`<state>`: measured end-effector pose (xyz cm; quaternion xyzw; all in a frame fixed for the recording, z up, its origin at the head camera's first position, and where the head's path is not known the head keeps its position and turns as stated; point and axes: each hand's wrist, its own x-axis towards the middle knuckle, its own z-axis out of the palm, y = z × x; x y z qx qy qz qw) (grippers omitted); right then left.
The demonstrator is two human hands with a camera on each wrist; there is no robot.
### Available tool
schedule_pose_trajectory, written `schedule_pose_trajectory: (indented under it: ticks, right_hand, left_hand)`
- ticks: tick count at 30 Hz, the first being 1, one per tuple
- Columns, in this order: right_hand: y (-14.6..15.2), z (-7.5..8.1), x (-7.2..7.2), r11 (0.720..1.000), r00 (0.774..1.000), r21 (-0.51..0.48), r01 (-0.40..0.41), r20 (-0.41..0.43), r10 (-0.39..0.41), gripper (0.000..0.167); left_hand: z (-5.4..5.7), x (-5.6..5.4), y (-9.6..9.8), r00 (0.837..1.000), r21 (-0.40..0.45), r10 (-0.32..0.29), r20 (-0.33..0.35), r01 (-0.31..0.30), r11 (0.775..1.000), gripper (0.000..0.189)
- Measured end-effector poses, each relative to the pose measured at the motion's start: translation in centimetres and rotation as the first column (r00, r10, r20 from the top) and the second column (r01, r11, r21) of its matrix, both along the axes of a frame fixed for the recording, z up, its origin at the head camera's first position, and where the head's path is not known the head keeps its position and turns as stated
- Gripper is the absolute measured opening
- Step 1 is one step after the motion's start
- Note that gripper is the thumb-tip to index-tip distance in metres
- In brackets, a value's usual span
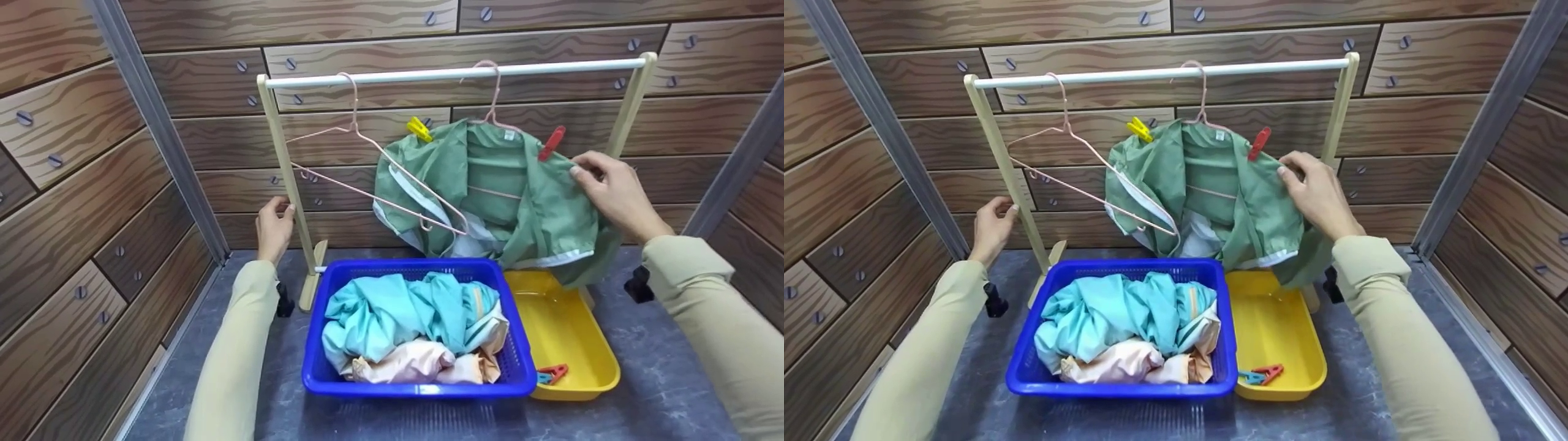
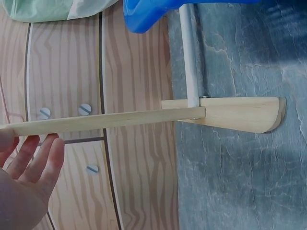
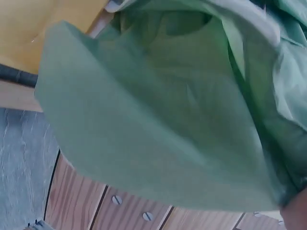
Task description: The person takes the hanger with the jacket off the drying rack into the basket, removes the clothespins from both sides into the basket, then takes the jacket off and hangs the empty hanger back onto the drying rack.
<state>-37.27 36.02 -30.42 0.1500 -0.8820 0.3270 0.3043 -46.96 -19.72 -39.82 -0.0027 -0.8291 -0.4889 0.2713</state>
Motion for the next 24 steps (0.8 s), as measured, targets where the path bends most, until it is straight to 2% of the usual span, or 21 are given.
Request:
schedule_pose_trajectory:
  ticks: [8, 13, 19, 22, 24]
  right_hand:
    - [1.0, 2.5, 0.8, 0.998, 0.998, -0.046, 0.043, -0.036, -0.045, 0.029]
    - [2.3, 3.8, 1.7, 0.999, 0.997, -0.044, 0.03, -0.07, -0.033, 0.026]
    - [4.8, 4.0, 2.7, 0.998, 0.996, -0.062, 0.001, -0.084, -0.007, 0.025]
    - [5.9, 3.7, 3.1, 0.998, 0.997, -0.069, 0.004, -0.074, -0.009, 0.025]
    - [6.5, 3.4, 3.5, 0.998, 0.998, -0.065, 0.014, -0.065, -0.018, 0.026]
  left_hand:
    - [0.1, 0.2, 0.2, 1.0, 0.009, -0.004, -0.003, 0.004, 1.0, 0.02]
    - [0.0, 0.3, 0.3, 1.0, 0.009, 0.001, 0.002, -0.001, 1.0, 0.02]
    - [0.0, 0.3, 0.3, 1.0, 0.012, -0.011, 0.003, 0.011, 1.0, 0.02]
    - [0.1, 0.4, 0.4, 1.0, 0.007, 0.003, 0.001, -0.003, 1.0, 0.02]
    - [0.3, 0.4, 0.9, 0.999, 0.028, 0.034, -0.017, -0.034, 0.999, 0.018]
